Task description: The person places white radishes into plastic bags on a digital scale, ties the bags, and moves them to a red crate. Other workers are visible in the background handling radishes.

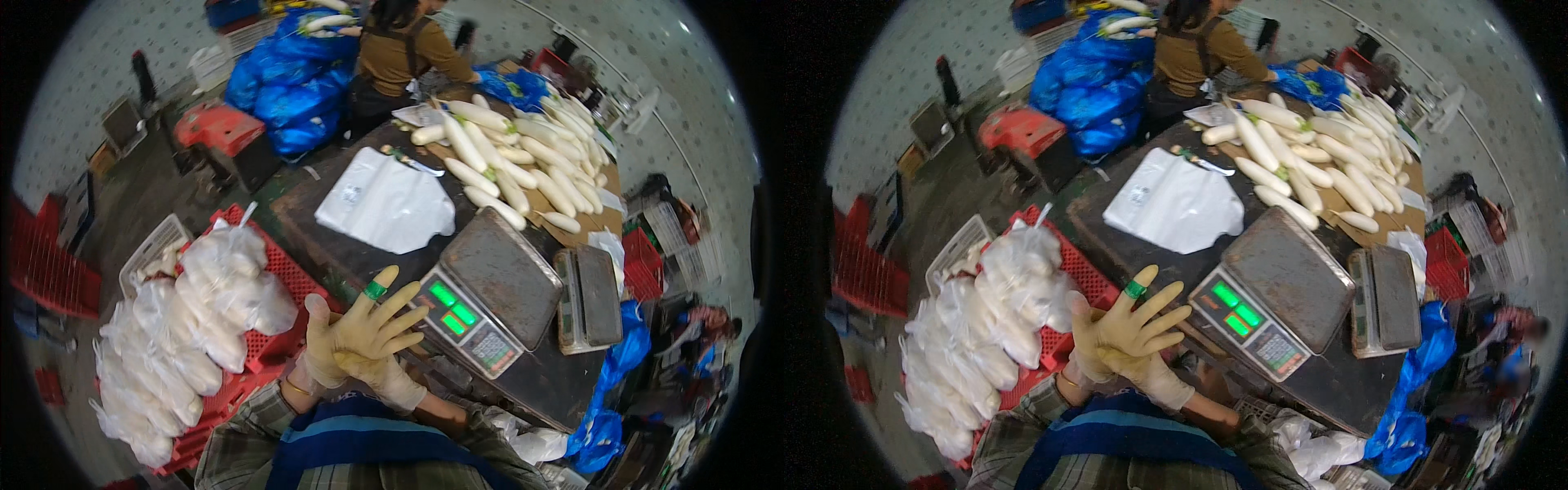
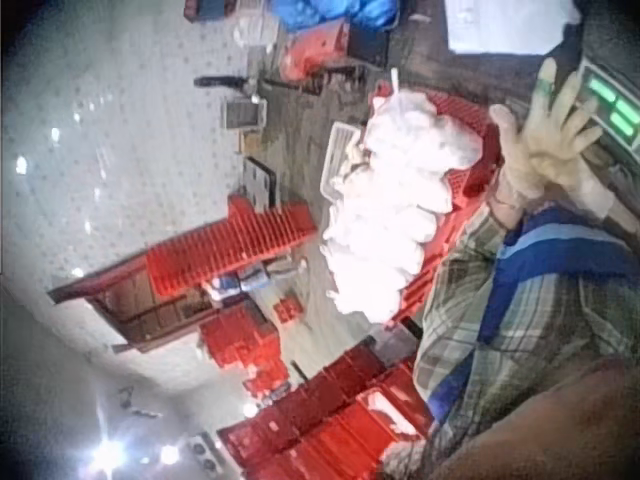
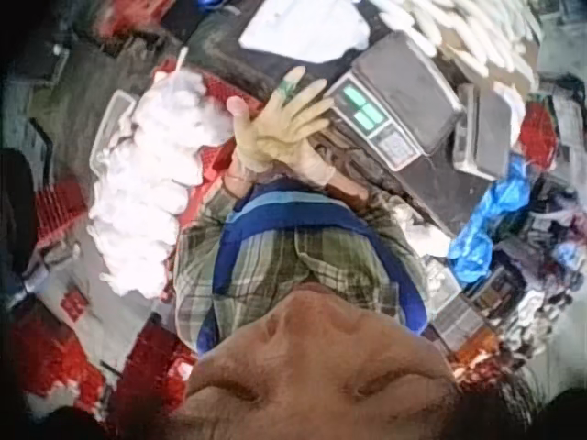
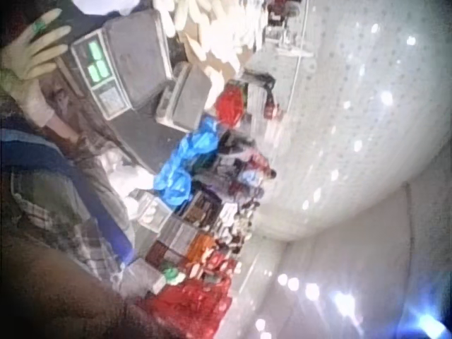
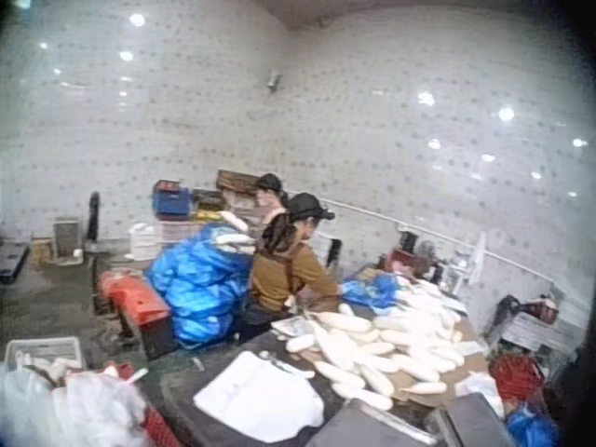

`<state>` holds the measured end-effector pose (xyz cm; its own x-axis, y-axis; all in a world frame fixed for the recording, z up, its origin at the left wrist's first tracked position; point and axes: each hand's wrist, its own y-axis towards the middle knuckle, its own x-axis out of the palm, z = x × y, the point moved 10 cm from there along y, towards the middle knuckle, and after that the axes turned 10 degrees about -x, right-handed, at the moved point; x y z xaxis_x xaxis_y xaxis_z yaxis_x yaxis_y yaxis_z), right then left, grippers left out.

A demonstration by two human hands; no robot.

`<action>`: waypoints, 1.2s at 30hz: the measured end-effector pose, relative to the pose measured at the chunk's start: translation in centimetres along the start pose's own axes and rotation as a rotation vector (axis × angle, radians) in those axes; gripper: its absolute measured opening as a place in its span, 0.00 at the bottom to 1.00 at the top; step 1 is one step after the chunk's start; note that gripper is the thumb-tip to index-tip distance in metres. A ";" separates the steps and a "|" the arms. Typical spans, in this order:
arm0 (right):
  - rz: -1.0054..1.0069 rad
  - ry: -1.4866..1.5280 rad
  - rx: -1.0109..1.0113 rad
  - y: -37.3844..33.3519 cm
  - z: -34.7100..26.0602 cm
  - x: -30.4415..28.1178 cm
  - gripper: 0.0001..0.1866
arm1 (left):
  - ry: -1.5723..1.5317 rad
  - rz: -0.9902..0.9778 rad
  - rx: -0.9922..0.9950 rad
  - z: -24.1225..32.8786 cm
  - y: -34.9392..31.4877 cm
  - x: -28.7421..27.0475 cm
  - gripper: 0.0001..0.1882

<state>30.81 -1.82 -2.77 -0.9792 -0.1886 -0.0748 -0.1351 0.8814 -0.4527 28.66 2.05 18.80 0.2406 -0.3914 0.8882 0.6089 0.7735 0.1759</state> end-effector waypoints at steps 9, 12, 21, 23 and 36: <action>-0.117 0.491 -0.513 -2.0 -13.5 -17.2 0.27 | 0.438 0.375 -0.289 -4.7 13.9 -11.6 0.37; -0.055 0.498 -0.359 -2.1 -10.9 -22.3 0.26 | 0.950 0.988 0.024 4.4 13.7 -23.5 0.22; 0.079 0.557 -0.248 -0.6 -10.1 -24.5 0.20 | 2.280 1.608 -0.068 13.5 13.0 -35.6 0.28; 0.078 0.512 -0.247 0.2 -10.5 -24.0 0.19 | 2.366 1.304 -0.126 11.6 14.8 -35.6 0.23; 0.342 0.601 -0.369 15.4 -15.3 -23.1 0.22 | 1.231 0.348 0.187 1.6 16.8 -13.0 0.18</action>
<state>49.06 22.73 5.62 -0.8752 0.2933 0.3848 0.2500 0.9550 -0.1593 34.53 20.94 10.88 0.9591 -0.2776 -0.0560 0.2831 0.9455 0.1609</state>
